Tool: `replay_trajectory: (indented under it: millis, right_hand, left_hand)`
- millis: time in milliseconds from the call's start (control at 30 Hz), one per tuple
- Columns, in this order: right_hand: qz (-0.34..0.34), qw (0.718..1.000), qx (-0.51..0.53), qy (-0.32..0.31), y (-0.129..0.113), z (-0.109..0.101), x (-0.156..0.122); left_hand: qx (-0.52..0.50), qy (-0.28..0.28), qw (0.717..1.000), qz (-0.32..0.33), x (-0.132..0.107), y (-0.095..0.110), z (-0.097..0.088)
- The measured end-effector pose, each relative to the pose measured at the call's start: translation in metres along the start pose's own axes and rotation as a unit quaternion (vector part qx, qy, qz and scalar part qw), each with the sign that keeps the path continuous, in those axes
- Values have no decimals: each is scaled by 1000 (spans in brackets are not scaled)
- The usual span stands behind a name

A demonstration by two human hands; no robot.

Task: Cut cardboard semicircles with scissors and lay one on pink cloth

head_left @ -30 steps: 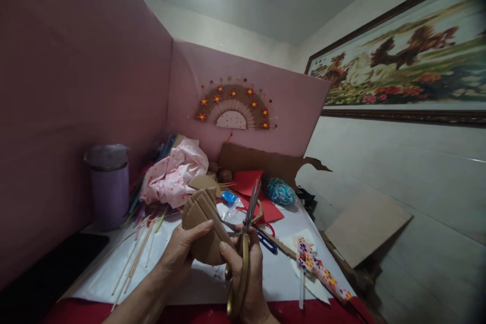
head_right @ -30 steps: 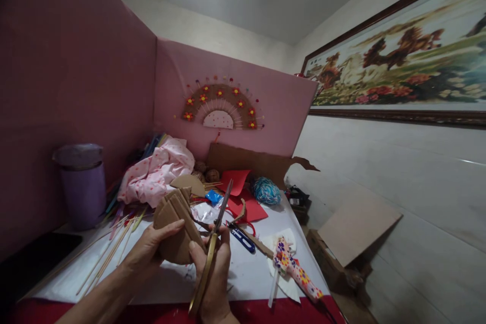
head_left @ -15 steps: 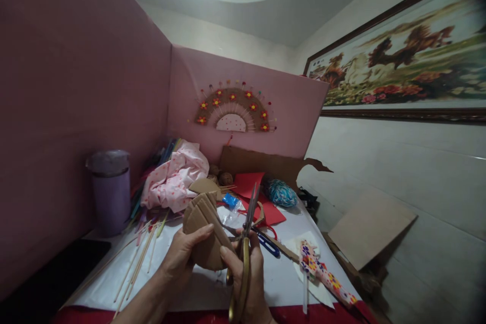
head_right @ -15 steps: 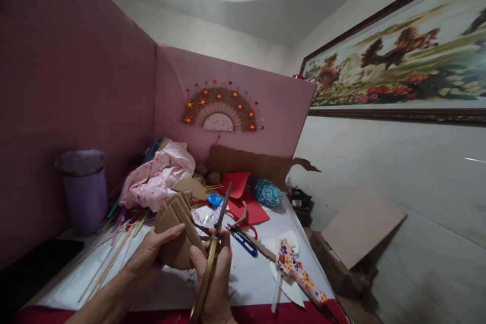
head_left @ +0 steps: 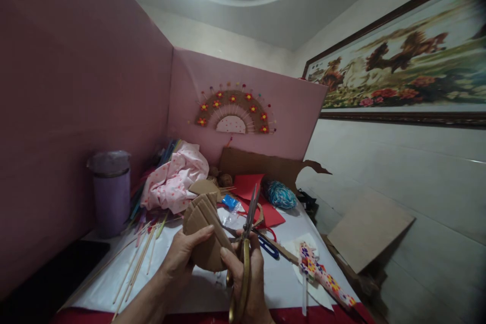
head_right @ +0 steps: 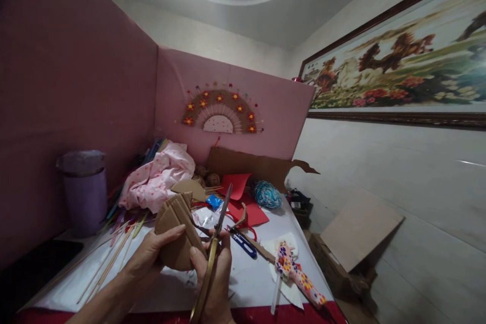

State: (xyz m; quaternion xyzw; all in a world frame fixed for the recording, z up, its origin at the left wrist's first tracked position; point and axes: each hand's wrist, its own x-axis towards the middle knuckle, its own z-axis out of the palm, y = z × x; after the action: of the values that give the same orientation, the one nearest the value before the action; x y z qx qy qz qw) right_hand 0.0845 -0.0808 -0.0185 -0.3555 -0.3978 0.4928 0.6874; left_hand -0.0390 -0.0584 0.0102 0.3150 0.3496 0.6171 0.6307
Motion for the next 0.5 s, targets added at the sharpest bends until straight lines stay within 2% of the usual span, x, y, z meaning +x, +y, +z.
replay_trajectory:
  millis: [333,500]
  right_hand:
    - [-17,1000,-3,14,25,-7,13]
    - [-23,1000,-3,11,15,-5,7]
  left_hand:
    - [0,-10,1000,5,3,-1,-1]
    - [2,-6,1000,-2,2,-1,-2]
